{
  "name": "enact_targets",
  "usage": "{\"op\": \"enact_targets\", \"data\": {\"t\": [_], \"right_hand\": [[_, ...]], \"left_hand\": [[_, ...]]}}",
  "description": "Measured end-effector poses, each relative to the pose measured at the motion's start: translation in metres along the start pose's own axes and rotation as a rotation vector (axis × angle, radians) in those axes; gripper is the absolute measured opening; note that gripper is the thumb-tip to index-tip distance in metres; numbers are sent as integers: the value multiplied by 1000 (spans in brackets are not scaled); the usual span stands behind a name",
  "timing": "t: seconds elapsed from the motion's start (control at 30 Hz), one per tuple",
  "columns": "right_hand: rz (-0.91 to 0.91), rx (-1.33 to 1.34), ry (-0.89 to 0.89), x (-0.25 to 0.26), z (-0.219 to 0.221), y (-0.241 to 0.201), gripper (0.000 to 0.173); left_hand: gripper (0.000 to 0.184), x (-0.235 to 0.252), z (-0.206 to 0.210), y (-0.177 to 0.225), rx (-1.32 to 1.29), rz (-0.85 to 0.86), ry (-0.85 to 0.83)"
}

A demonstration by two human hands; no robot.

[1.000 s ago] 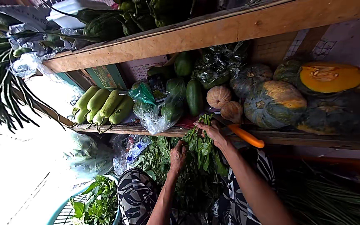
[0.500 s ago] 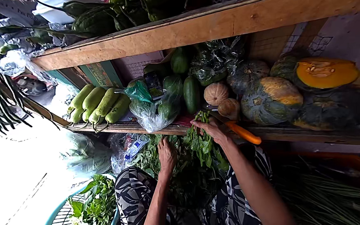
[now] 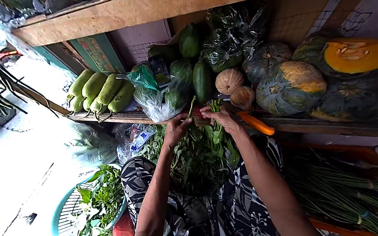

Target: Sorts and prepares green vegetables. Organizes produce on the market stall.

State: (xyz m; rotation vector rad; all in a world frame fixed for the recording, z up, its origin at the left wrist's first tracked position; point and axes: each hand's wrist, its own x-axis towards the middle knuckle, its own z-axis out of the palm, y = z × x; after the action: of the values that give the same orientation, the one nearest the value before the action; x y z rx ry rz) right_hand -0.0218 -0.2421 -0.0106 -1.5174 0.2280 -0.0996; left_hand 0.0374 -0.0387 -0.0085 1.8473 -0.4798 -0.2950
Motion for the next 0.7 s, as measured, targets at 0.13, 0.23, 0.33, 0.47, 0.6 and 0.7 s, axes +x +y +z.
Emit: {"op": "enact_targets", "data": {"t": [0.13, 0.23, 0.33, 0.47, 0.6, 0.7], "right_hand": [[10, 5, 18, -7, 20, -2, 10], [-38, -149, 4, -6, 22, -1, 12], [-102, -486, 45, -9, 26, 0, 30], [-48, -491, 207, 4, 20, 8, 33], [-39, -247, 237, 20, 6, 21, 38], [60, -94, 37, 13, 22, 17, 87]], "left_hand": [[19, -4, 9, -1, -7, 61, -72], [13, -7, 11, -4, 17, 72, -50], [17, -9, 4, 5, 193, -2, -90], [18, -16, -6, 10, 184, -110, -93], [18, -30, -16, 7, 1, -123, 48], [19, -30, -7, 8, 18, -89, 186]]}}
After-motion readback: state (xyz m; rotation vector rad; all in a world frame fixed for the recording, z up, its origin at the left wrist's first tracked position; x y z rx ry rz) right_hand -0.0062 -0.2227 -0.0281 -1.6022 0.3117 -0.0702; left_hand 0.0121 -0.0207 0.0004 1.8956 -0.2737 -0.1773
